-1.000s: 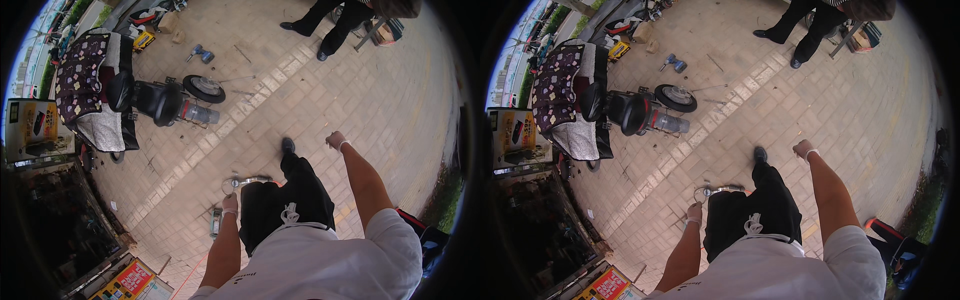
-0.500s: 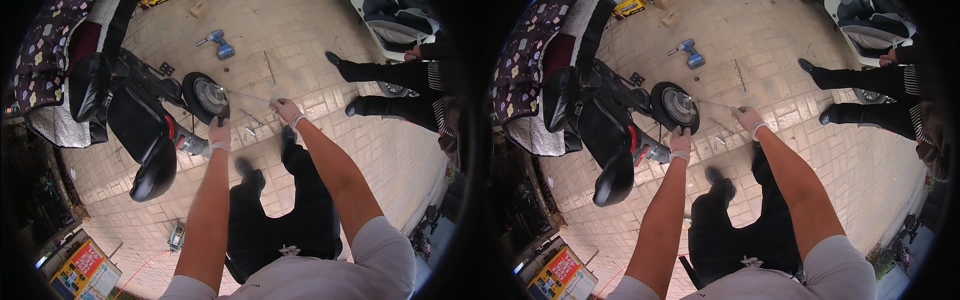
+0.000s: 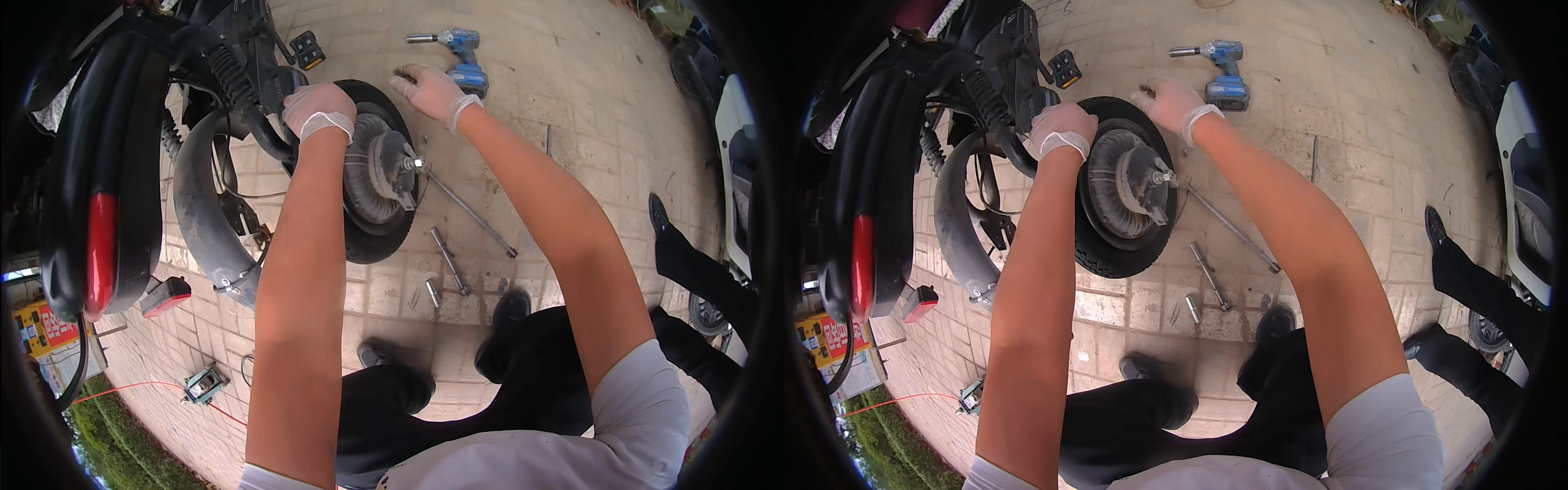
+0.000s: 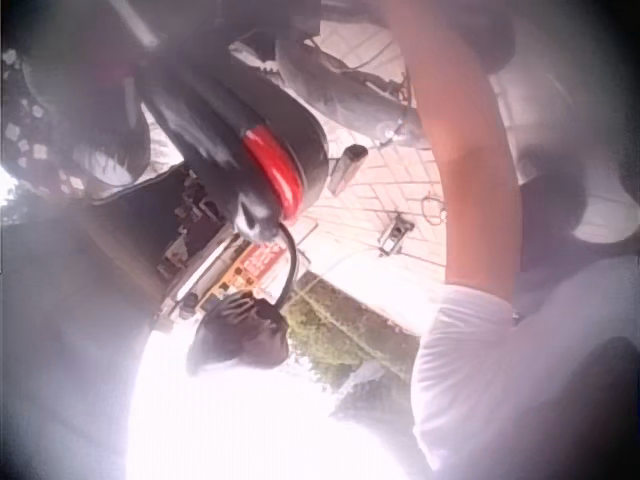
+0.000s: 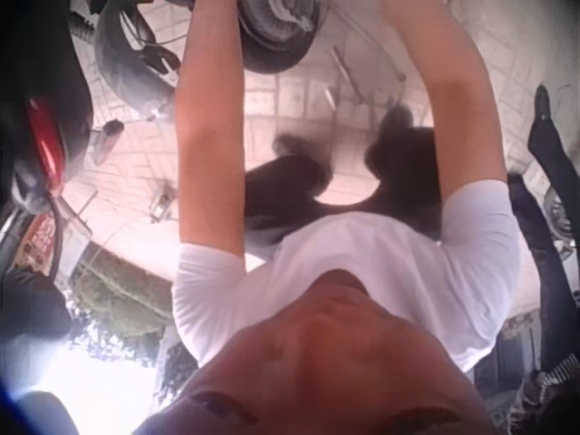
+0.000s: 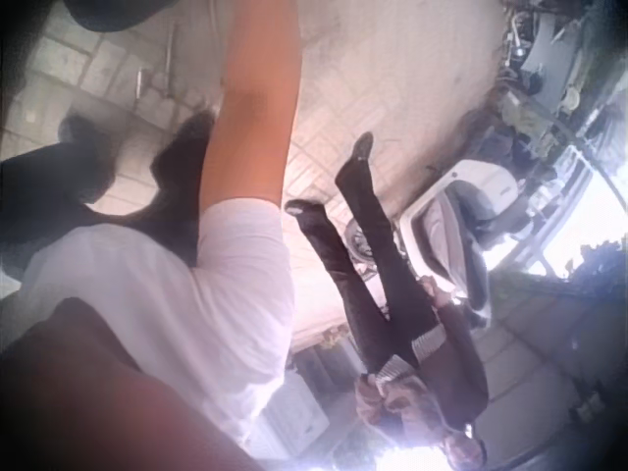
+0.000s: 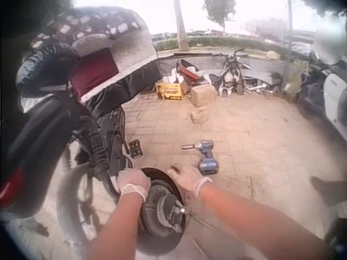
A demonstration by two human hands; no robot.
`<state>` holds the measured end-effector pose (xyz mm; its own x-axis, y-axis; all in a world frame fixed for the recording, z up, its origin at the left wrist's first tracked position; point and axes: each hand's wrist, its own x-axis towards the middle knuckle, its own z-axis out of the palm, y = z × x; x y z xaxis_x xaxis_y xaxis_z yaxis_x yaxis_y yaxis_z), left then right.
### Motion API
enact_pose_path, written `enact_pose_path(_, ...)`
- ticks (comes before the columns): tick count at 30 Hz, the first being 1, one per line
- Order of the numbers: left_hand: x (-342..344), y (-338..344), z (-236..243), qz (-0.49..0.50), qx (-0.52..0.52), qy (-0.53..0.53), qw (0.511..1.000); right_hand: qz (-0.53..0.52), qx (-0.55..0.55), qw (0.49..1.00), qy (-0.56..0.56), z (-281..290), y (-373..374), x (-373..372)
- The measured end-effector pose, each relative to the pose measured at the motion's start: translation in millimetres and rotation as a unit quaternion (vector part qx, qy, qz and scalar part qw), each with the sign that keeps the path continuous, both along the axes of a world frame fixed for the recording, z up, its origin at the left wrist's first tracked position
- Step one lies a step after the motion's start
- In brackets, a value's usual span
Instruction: The person works on the rear wheel of a motorcycle, adjusting the brake assembly and tightening bolts. They use a tire pressure gauge to check the tire, then use a cordless impact wrench to secure the axle nut and other fasteners.
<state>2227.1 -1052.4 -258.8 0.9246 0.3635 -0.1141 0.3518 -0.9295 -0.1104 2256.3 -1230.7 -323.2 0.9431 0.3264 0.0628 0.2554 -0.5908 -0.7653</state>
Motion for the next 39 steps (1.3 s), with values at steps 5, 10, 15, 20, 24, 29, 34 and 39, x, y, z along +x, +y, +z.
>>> enact_pose_path(5, -67.4, -44.1, -0.3, 0.017, 0.007, -0.159, 0.987, 0.150, 0.060, 0.982, -0.096, 19.9, 50.4, 27.3)
enact_pose_path(10, -178.1, -67.4, 14.3, -0.201, -0.184, -0.374, 0.886, 0.384, -0.098, 0.916, 0.064, 53.1, 4.7, -28.2)
enact_pose_path(15, -318.8, 12.8, 14.6, -0.405, -0.462, 0.039, 0.788, 0.440, -0.125, 0.869, -0.190, 51.9, -51.5, -114.2)
enact_pose_path(20, -414.2, 114.4, -22.0, 0.077, -0.693, 0.296, 0.653, 0.408, -0.200, 0.849, -0.269, 58.0, -38.5, -191.1)
enact_pose_path(24, -401.3, 134.0, -95.8, 0.348, -0.768, 0.065, 0.533, 0.297, -0.283, 0.905, -0.116, 70.0, 9.5, -203.2)
enact_pose_path(29, -365.6, 146.2, -111.3, 0.251, -0.833, -0.242, 0.430, 0.307, -0.156, 0.926, -0.156, 60.3, 27.2, -208.0)
enact_pose_path(34, -368.8, 150.6, -64.0, 0.325, -0.858, -0.237, 0.319, 0.348, -0.207, 0.914, -0.021, 69.6, 42.4, -248.7)
enact_pose_path(39, -374.9, 143.7, -48.9, 0.286, -0.890, -0.199, 0.294, 0.254, -0.111, 0.961, 0.012, 80.5, 99.9, -249.0)
